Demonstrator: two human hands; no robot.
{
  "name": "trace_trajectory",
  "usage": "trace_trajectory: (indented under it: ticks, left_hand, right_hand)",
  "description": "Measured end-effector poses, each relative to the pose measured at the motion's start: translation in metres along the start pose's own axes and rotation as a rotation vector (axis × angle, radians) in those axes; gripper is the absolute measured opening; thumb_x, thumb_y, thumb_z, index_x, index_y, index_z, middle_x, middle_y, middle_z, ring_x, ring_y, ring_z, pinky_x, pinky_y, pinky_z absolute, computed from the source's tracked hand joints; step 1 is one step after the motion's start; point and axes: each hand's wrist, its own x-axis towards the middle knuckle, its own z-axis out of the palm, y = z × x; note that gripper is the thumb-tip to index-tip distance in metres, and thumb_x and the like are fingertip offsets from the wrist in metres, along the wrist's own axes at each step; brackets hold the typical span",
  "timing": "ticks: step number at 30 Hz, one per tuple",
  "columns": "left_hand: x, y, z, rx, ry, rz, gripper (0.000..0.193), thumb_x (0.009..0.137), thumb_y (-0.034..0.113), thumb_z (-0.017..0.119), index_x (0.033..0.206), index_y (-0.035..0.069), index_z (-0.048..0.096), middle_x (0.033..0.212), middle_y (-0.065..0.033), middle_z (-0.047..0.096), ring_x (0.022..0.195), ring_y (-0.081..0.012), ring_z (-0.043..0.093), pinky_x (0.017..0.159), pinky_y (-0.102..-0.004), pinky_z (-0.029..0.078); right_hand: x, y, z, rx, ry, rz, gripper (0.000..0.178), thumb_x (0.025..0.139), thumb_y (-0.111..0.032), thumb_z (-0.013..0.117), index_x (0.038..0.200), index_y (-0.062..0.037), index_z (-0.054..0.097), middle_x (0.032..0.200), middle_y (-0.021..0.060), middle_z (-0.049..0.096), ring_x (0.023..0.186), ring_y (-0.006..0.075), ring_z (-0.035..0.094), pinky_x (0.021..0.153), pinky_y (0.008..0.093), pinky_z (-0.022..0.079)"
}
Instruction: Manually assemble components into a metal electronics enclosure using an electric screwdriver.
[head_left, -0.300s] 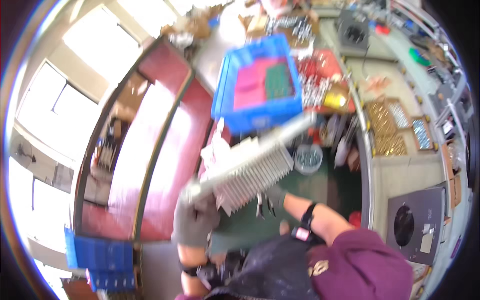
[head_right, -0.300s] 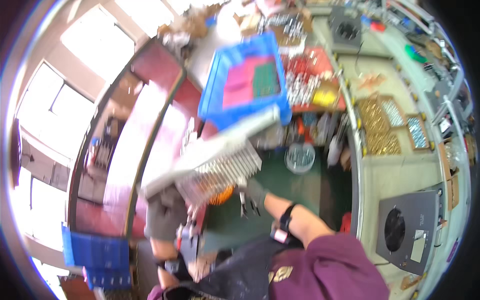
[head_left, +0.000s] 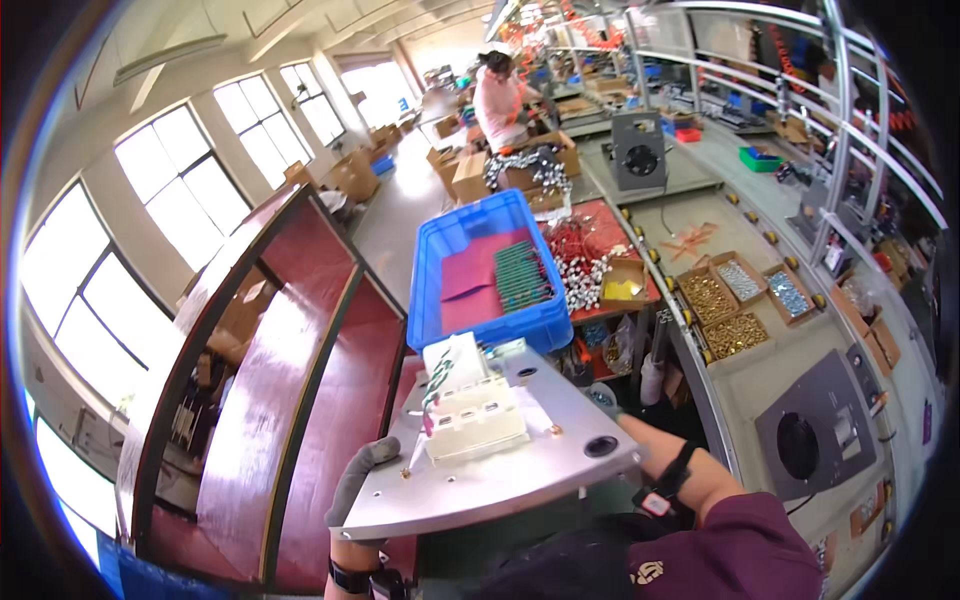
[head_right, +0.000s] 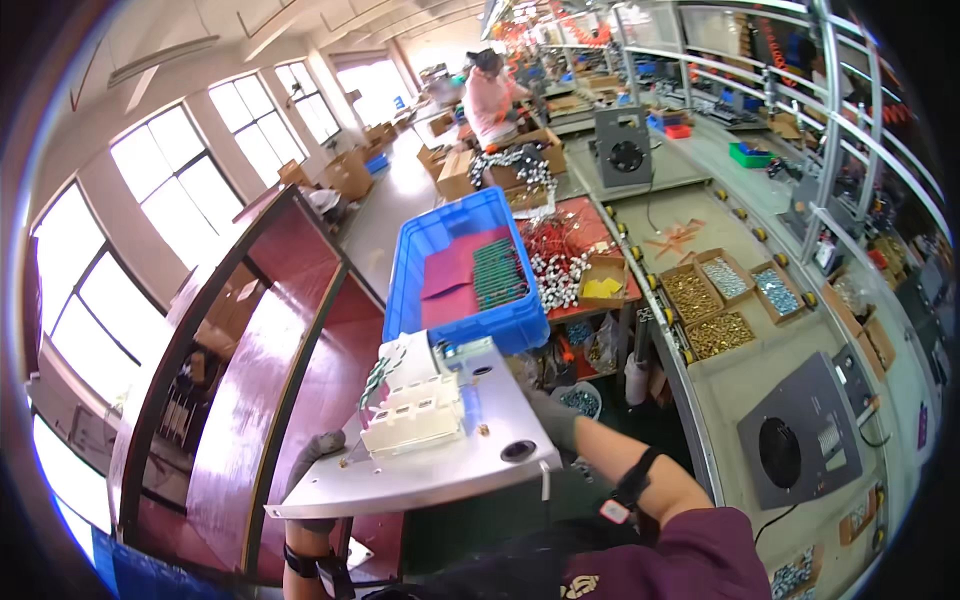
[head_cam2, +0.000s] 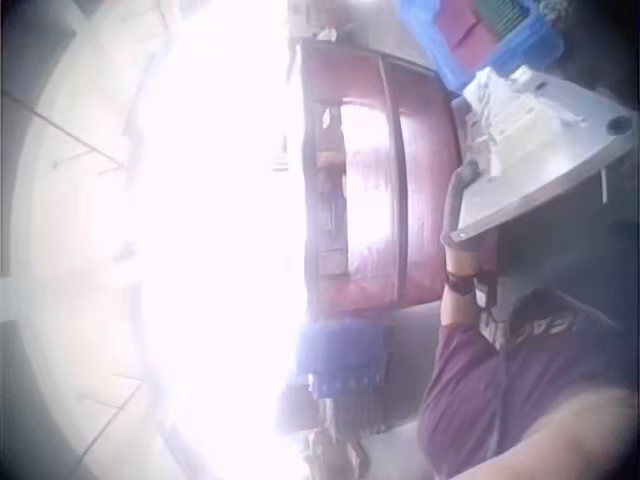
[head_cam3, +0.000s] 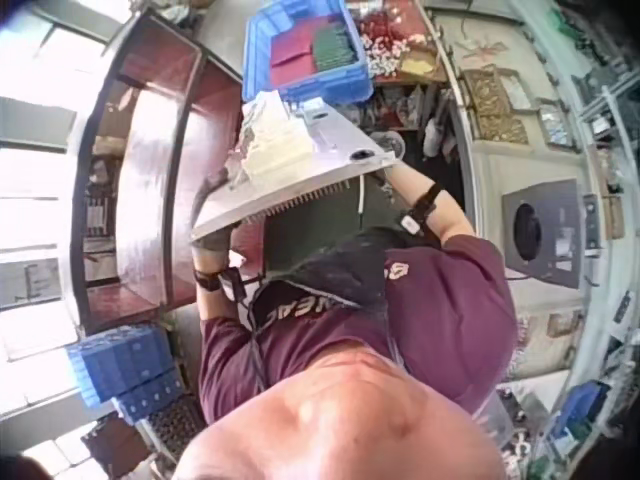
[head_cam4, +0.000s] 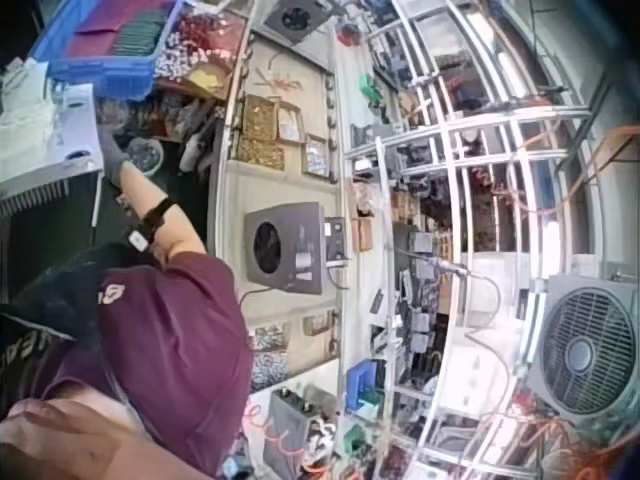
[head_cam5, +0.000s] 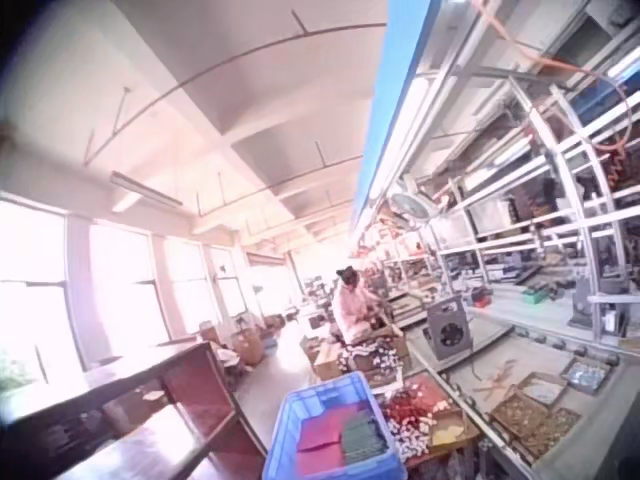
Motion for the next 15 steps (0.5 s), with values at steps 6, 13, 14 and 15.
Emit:
trace_trajectory:
  ticks: [6, 13, 14, 15]
  left_hand:
    - [0.063, 0.017, 0.056, 0.297, -0.364, -0.300, 0.035, 0.089, 0.022, 0.058, 0.118, 0.001, 0.057, 0.103, -0.0168, 0.068, 0.084, -0.0270, 0.069, 0.077, -0.0387, 0.057]
    - [0.168, -0.067, 0.203, 0.353, -1.267, -0.738, 0.031, 0.091, 0.021, 0.056, 0.114, -0.001, 0.059, 0.101, -0.0139, 0.068, 0.085, -0.0205, 0.069, 0.077, -0.0324, 0.056]
    - [0.176, -0.082, 0.227, 0.441, -1.298, -0.729, 0.024, 0.091, 0.021, 0.058, 0.106, 0.002, 0.061, 0.094, -0.0103, 0.067, 0.079, -0.0177, 0.066, 0.072, -0.0309, 0.054]
    - [0.182, -0.096, 0.253, 0.529, -1.332, -0.719, 0.018, 0.091, 0.021, 0.059, 0.097, 0.005, 0.062, 0.088, -0.0067, 0.065, 0.073, -0.0148, 0.064, 0.068, -0.0293, 0.053]
  right_hand:
    - [-0.155, -0.132, 0.025, -0.005, 0.233, -0.426, 0.060, 0.098, -0.048, 0.046, 0.133, 0.0019, 0.050, 0.117, 0.0125, 0.063, 0.103, 0.0185, 0.062, 0.094, 0.0301, 0.048]
    - [-0.350, -0.215, 0.076, -0.320, 0.828, -0.655, 0.056, 0.096, -0.053, 0.050, 0.127, -0.0065, 0.057, 0.108, 0.0054, 0.065, 0.092, 0.0129, 0.062, 0.078, 0.0254, 0.051]
    - [-0.370, -0.219, 0.077, -0.265, 0.840, -0.732, 0.053, 0.097, -0.050, 0.050, 0.127, -0.0069, 0.057, 0.109, 0.0058, 0.065, 0.091, 0.0122, 0.061, 0.079, 0.0258, 0.051]
    - [-0.389, -0.227, 0.075, -0.425, 0.975, -0.810, 0.053, 0.097, -0.049, 0.051, 0.126, -0.0059, 0.058, 0.108, 0.0061, 0.065, 0.090, 0.0126, 0.062, 0.080, 0.0260, 0.051]
